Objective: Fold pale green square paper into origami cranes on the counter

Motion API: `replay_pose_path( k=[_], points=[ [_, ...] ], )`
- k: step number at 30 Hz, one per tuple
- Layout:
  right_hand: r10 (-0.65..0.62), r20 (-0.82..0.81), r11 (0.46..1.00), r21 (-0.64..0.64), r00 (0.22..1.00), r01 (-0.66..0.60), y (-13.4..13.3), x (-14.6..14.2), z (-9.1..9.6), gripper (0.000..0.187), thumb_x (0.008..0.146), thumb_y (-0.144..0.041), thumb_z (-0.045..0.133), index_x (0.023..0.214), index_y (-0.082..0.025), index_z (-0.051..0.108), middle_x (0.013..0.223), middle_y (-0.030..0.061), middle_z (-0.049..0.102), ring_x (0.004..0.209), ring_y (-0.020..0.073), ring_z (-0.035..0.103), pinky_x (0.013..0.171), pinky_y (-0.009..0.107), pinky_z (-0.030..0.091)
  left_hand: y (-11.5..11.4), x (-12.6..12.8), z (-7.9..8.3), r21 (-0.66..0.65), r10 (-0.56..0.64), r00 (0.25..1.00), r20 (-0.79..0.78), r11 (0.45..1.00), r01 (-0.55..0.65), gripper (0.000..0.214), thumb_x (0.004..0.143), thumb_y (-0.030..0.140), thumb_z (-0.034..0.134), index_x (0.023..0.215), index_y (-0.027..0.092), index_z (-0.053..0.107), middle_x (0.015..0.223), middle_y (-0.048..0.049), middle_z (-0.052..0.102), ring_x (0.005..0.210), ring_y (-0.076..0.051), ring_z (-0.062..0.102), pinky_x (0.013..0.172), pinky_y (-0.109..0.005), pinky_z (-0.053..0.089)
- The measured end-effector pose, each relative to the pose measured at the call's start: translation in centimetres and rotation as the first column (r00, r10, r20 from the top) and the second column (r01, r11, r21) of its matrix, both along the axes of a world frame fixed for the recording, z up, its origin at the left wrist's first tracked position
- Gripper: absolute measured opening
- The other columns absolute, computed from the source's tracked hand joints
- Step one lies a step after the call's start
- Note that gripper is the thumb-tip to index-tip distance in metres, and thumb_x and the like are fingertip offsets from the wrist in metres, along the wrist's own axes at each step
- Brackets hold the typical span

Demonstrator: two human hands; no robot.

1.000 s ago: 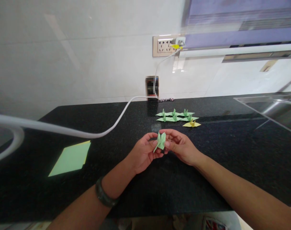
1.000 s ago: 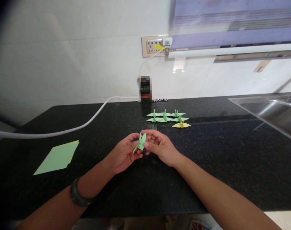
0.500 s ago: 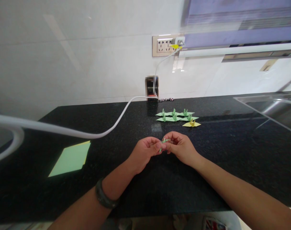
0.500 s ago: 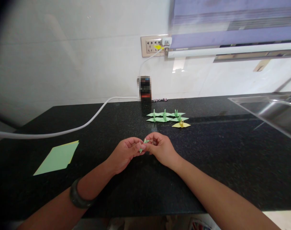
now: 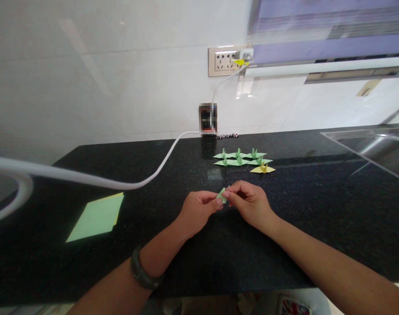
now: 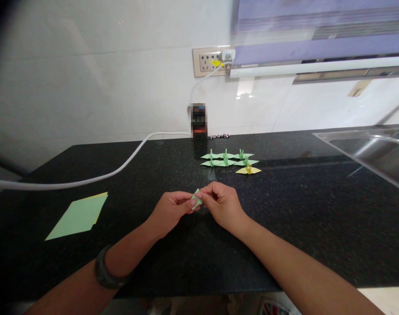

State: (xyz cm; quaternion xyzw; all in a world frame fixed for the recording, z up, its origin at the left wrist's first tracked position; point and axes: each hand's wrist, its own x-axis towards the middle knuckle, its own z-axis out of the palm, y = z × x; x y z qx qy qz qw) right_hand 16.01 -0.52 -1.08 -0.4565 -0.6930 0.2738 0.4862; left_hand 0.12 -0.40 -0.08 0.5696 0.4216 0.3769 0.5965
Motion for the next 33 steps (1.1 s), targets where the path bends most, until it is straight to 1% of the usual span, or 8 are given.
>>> replay_pose_path(
  k=[3,6,10,16,19,24,28,33],
  points=[
    [-0.006,0.15,0.983,0.18,0.989,-0.021,-0.1,0.4,0.4,0.007,0.075,-0.025,0.056,0.073,-0.019,0.059,0.068,0.0036,0.061,0.062,0.0134,0.055,0.057,0.026,0.044,0.0,0.1,-0.1,-0.075,0.014,0.999,0.034,0.997,-0.011,0.026,0.067,0.035,0.06,0.082,0.014,0.064,0.069,-0.0048,0.065,0.064,-0.015,0.06,0.06,-0.026,0.045],
    [0.058,0.258,0.946,0.295,0.964,-0.136,-0.1,0.8,0.8,0.008,0.077,-0.022,0.053,0.079,-0.021,0.06,0.074,0.0048,0.06,0.067,0.0141,0.055,0.061,0.027,0.045,-0.1,0.3,0.1,-0.123,0.031,0.994,0.106,0.992,-0.018,0.027,0.065,0.034,0.061,0.081,0.013,0.063,0.07,-0.0051,0.065,0.065,-0.014,0.06,0.061,-0.026,0.047],
    [0.11,0.359,0.907,0.346,0.927,-0.242,-0.2,1.1,0.9,0.013,0.078,-0.02,0.051,0.086,-0.021,0.061,0.08,0.0064,0.059,0.072,0.0151,0.056,0.063,0.027,0.045,-0.1,0.4,0.6,-0.161,0.074,0.984,0.161,0.986,-0.048,0.024,0.065,0.029,0.063,0.082,0.011,0.062,0.07,-0.0047,0.064,0.063,-0.012,0.059,0.061,-0.024,0.047],
    [0.08,0.412,0.879,0.4,0.908,-0.259,-0.7,0.6,0.6,0.015,0.078,-0.017,0.05,0.088,-0.02,0.059,0.081,0.0068,0.059,0.074,0.0158,0.055,0.065,0.029,0.043,-0.2,0.5,0.4,-0.129,0.132,0.976,0.171,0.985,-0.111,0.02,0.065,0.027,0.063,0.078,0.012,0.06,0.065,-0.0014,0.063,0.057,-0.008,0.056,0.059,-0.021,0.046],
    [0.091,0.34,0.897,0.38,0.936,-0.225,-0.6,0.2,0.7,0.014,0.077,-0.018,0.05,0.089,-0.021,0.058,0.081,0.0063,0.058,0.074,0.0157,0.054,0.065,0.029,0.044,-0.2,0.5,0.3,-0.092,0.121,0.978,0.171,0.99,-0.107,0.02,0.065,0.028,0.063,0.078,0.012,0.059,0.065,-0.0016,0.063,0.057,-0.009,0.056,0.059,-0.021,0.046],
    [0.044,0.186,0.967,0.241,0.982,-0.089,-0.1,0.1,1.1,0.011,0.075,-0.022,0.055,0.085,-0.02,0.057,0.076,0.0041,0.053,0.067,0.0139,0.05,0.057,0.026,0.043,-0.2,0.5,0.4,-0.1,0.11,0.979,0.172,0.991,-0.094,0.021,0.066,0.028,0.062,0.08,0.012,0.059,0.07,-0.0026,0.063,0.063,-0.01,0.057,0.062,-0.023,0.047],
    [0.121,0.162,0.97,0.189,0.979,-0.151,0.1,0.2,1.2,0.008,0.074,-0.019,0.055,0.082,-0.02,0.059,0.073,0.0031,0.051,0.064,0.0126,0.049,0.056,0.025,0.042,-0.2,0.4,0.3,-0.112,0.087,0.981,0.173,0.991,-0.068,0.021,0.066,0.028,0.062,0.08,0.013,0.058,0.069,-0.0017,0.063,0.066,-0.011,0.058,0.064,-0.023,0.046],
    [0.203,0.129,0.953,0.199,0.971,-0.226,0.2,0.5,1.2,0.015,0.075,-0.013,0.052,0.083,-0.022,0.062,0.069,0.0015,0.051,0.065,0.012,0.051,0.058,0.026,0.042,-0.2,0.2,0.4,-0.103,0.031,0.986,0.165,0.995,-0.014,0.019,0.067,0.025,0.061,0.081,0.012,0.058,0.067,-0.0028,0.063,0.066,-0.012,0.059,0.064,-0.024,0.046]
  ],
)
